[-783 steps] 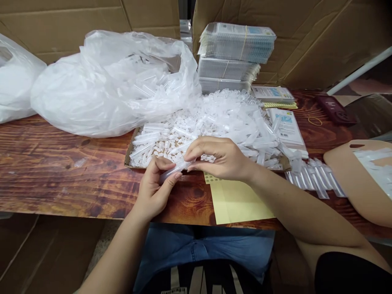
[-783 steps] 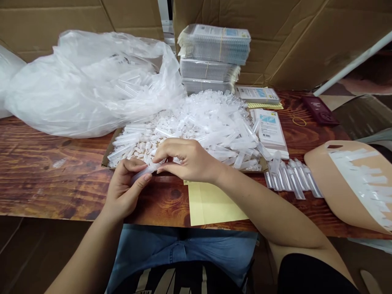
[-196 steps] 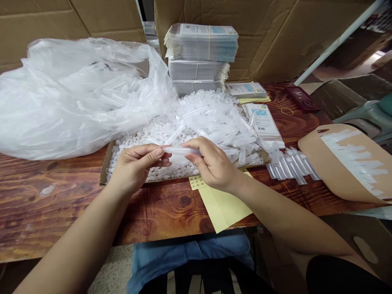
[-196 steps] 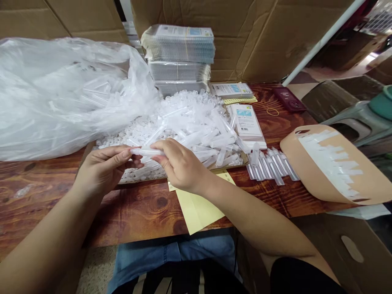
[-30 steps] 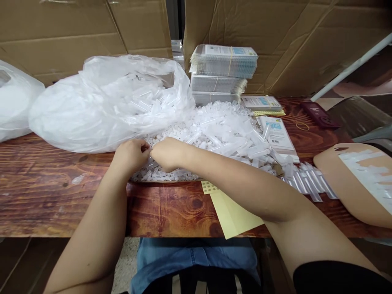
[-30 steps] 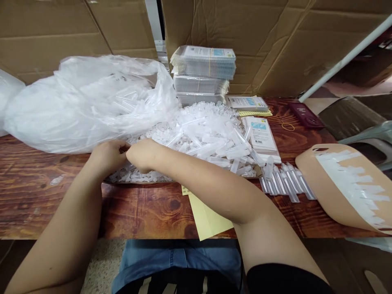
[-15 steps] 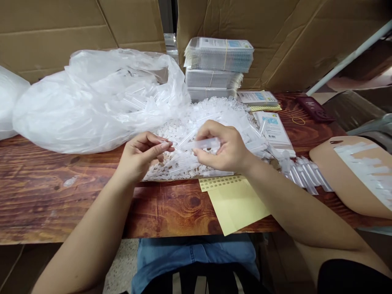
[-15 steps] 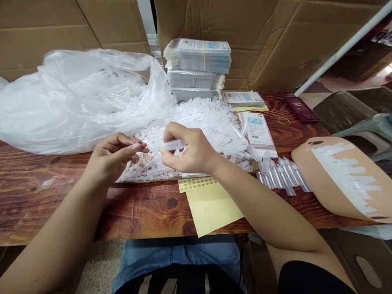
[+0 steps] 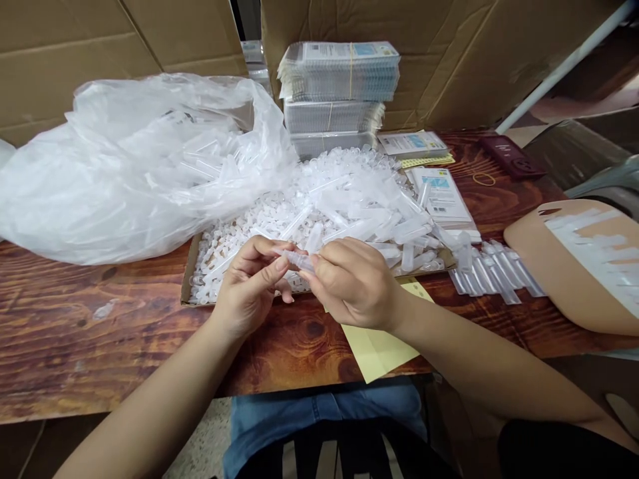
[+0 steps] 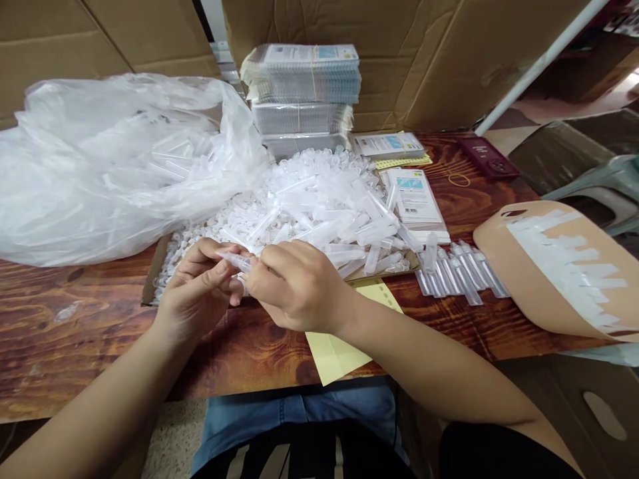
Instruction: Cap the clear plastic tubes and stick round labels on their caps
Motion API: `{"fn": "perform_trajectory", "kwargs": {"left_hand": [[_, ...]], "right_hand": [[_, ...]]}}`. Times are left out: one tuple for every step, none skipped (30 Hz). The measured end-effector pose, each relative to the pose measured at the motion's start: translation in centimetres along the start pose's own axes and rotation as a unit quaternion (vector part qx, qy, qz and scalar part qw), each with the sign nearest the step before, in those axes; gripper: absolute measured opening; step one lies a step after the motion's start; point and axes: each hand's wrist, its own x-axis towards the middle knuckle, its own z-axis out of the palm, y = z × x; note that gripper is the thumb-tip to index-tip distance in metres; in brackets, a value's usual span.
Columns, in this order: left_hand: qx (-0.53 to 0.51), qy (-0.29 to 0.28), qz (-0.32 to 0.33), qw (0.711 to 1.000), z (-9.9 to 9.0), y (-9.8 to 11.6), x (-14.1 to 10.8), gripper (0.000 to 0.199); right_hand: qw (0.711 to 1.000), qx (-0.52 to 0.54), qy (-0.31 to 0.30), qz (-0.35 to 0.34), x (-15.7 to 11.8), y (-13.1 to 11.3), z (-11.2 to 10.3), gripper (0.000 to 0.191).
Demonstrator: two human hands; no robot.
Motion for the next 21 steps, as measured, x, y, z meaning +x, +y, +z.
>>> {"fn": "perform_trajectory", "kwargs": {"left_hand": [[0.006,0.000,0.004,1.000,0.1,0.0,0.0,0.036],[0.010,0.005,0.008,1.000,0.2,0.0,0.0,0.037],[0.011,0.014,0.011,1.000,0.3,0.0,0.0,0.039],[0.010,0.027,0.011,1.000,0.4,0.0,0.0,0.040],[0.005,0.038,0.008,0.999,0.5,0.0,0.0,0.041],[-0.005,0.048,0.002,0.999,0.7,-0.1,0.1,0.040],[-0.019,0.057,-0.004,0.998,0.8,-0.2,0.2,0.039],[-0.037,0.066,-0.010,0.997,0.9,-0.4,0.2,0.038],[-0.055,0.074,-0.014,0.996,1.0,-0.6,0.2,0.038],[-0.072,0.083,-0.018,0.994,1.2,-0.8,0.2,0.038],[-0.086,0.092,-0.021,0.992,1.3,-1.0,0.2,0.038],[-0.098,0.098,-0.024,0.990,1.4,-1.3,0.2,0.038],[-0.107,0.098,-0.029,0.989,1.5,-1.5,0.1,0.038],[-0.116,0.095,-0.034,0.988,1.6,-1.6,0.1,0.038],[-0.124,0.091,-0.037,0.987,1.7,-1.7,0.0,0.038],[-0.130,0.086,-0.040,0.987,1.8,-1.7,0.0,0.038],[-0.135,0.081,-0.045,0.986,1.9,-1.7,0.0,0.037],[-0.141,0.075,-0.051,0.986,2.0,-1.6,-0.1,0.036],[-0.147,0.071,-0.058,0.985,2.0,-1.4,-0.1,0.034],[-0.154,0.069,-0.064,0.984,2.0,-1.2,-0.1,0.031],[-0.162,0.070,-0.068,0.982,2.0,-1.0,0.0,0.029]], "right_hand": [[1.000,-0.023,0.000,-0.004,0.0,-0.1,0.1,0.010],[0.999,-0.038,0.001,-0.006,0.0,-0.3,0.1,0.012],[0.999,-0.048,0.001,-0.007,0.0,-0.5,0.2,0.014],[0.998,-0.055,-0.003,-0.008,0.0,-0.6,0.3,0.016],[0.998,-0.060,-0.017,-0.007,-0.1,-0.7,0.3,0.018],[0.997,-0.059,-0.042,0.002,-0.1,-0.8,0.4,0.019],[0.996,-0.054,-0.071,0.014,-0.1,-0.8,0.5,0.020],[0.993,-0.048,-0.101,0.026,-0.1,-0.8,0.6,0.021],[0.991,-0.046,-0.121,0.033,-0.2,-0.8,0.8,0.021],[0.991,-0.050,-0.124,0.031,-0.3,-0.8,0.9,0.022],[0.992,-0.062,-0.110,0.020,-0.3,-0.7,1.0,0.023],[0.993,-0.079,-0.085,0.003,-0.4,-0.7,1.1,0.024],[0.994,-0.095,-0.059,-0.012,-0.4,-0.7,1.2,0.025],[0.993,-0.108,-0.038,-0.024,-0.4,-0.7,1.2,0.025],[0.993,-0.116,-0.022,-0.030,-0.4,-0.8,1.2,0.026],[0.992,-0.122,-0.014,-0.031,-0.2,-0.8,1.2,0.026],[0.991,-0.129,-0.008,-0.028,0.0,-0.9,1.2,0.026],[0.990,-0.140,0.001,-0.024,0.2,-1.0,1.3,0.026],[0.988,-0.153,0.012,-0.020,0.4,-1.1,1.4,0.026],[0.986,-0.166,0.023,-0.018,0.7,-1.2,1.6,0.025],[0.983,-0.179,0.028,-0.016,0.9,-1.2,1.8,0.024]]}}
